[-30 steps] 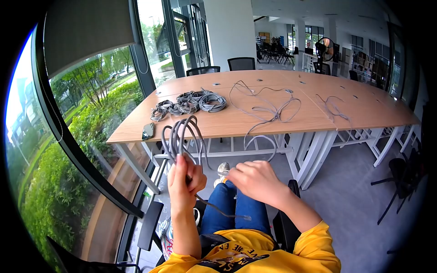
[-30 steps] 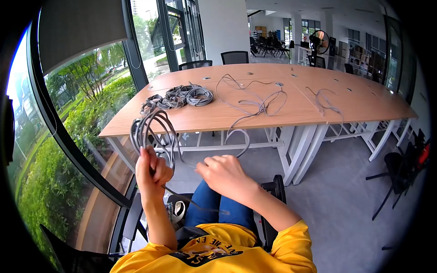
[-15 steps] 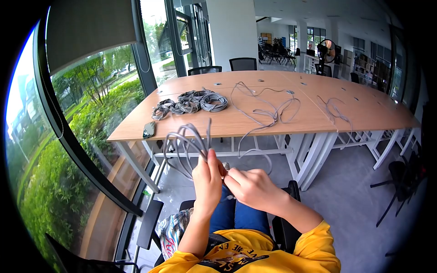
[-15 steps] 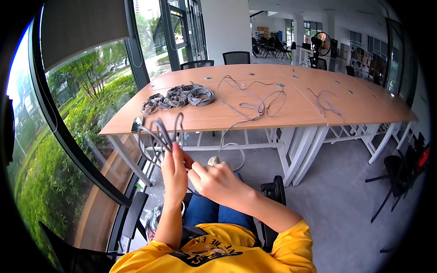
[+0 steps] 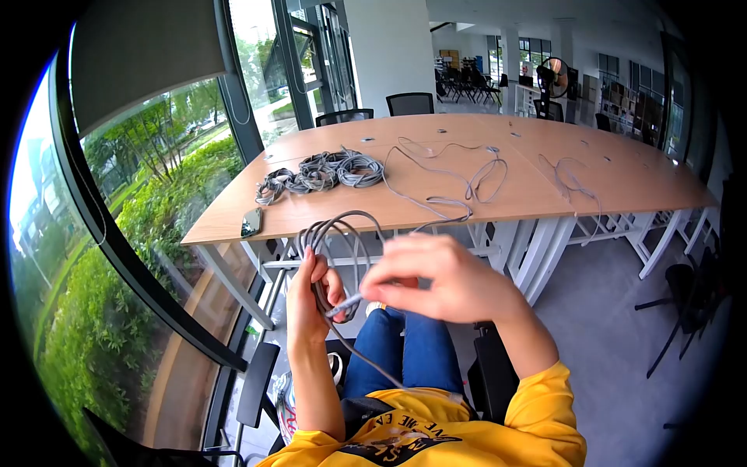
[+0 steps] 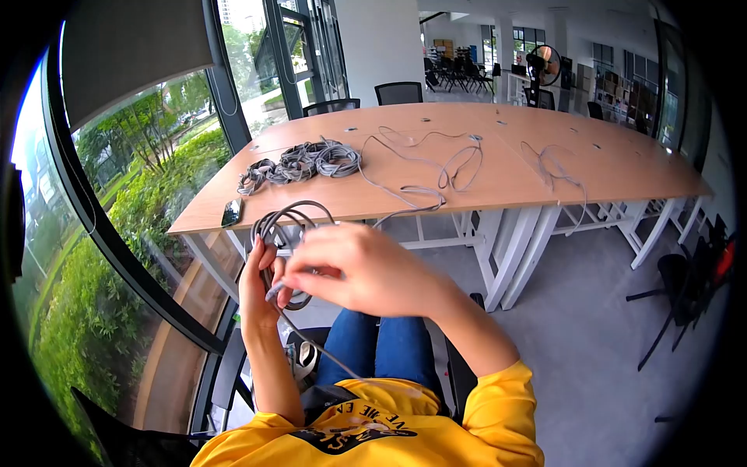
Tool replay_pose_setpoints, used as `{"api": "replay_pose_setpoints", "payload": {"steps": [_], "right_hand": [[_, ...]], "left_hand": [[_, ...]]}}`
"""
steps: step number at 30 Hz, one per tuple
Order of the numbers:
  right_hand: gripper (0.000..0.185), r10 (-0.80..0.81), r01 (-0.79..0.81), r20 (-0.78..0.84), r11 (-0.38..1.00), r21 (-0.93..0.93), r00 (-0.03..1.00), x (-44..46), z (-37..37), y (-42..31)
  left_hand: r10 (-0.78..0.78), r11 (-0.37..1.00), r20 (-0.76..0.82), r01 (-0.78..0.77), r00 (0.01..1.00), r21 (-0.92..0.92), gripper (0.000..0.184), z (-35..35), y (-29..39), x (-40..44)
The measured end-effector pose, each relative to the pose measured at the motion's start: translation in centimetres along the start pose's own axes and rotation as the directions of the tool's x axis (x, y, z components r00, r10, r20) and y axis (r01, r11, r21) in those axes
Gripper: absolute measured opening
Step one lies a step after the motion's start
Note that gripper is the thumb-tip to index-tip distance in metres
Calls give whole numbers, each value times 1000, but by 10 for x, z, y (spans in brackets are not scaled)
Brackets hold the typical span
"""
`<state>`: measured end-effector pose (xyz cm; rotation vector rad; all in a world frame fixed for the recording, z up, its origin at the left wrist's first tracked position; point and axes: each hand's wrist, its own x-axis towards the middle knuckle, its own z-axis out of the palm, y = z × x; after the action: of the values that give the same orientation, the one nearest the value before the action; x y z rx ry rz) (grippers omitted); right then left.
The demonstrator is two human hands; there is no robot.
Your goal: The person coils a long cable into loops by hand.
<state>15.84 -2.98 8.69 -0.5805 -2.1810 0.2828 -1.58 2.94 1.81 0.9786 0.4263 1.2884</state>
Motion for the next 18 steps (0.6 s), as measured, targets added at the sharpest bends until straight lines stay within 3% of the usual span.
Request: {"api": "replay_pose_setpoints", "payload": {"steps": [3,4,5,7,9,11,12,15,18], "right_hand": [[8,-24,26,84,999,-25,996,17,-1,4],[8,-25,27,83,999,-27,996,19,3,6],[10,-24,26,34,996,-82,999,22,7,7],[13,-26,24,-14,991,-135,1000,25,13,12],[19,-45,26,-114,987,-162,992,26,16,16],[24,-14,-10,-159,990,-144,987,24,15,16],[26,47,-73,-138,978,-196,989,22,10,14],[29,199,-231,-171,953,-195,965,9,1,28],[31,231,-287,-257,935,-206,938,-4,3,43]], "left_hand": [[-70,991,31,73,997,-110,35,7,4,-8],[-85,987,-29,81,996,-136,34,14,6,-12],[-83,988,-27,79,996,-136,34,12,5,-10],[-63,993,153,77,986,-88,34,3,2,-9],[-117,989,73,122,990,-83,34,9,6,-12],[-111,888,364,257,925,-382,33,-2,4,-10],[-45,849,436,264,899,-457,34,-5,3,-9],[73,687,524,338,849,-643,36,-9,6,-10],[116,620,544,368,831,-693,38,-10,7,-10]]}}
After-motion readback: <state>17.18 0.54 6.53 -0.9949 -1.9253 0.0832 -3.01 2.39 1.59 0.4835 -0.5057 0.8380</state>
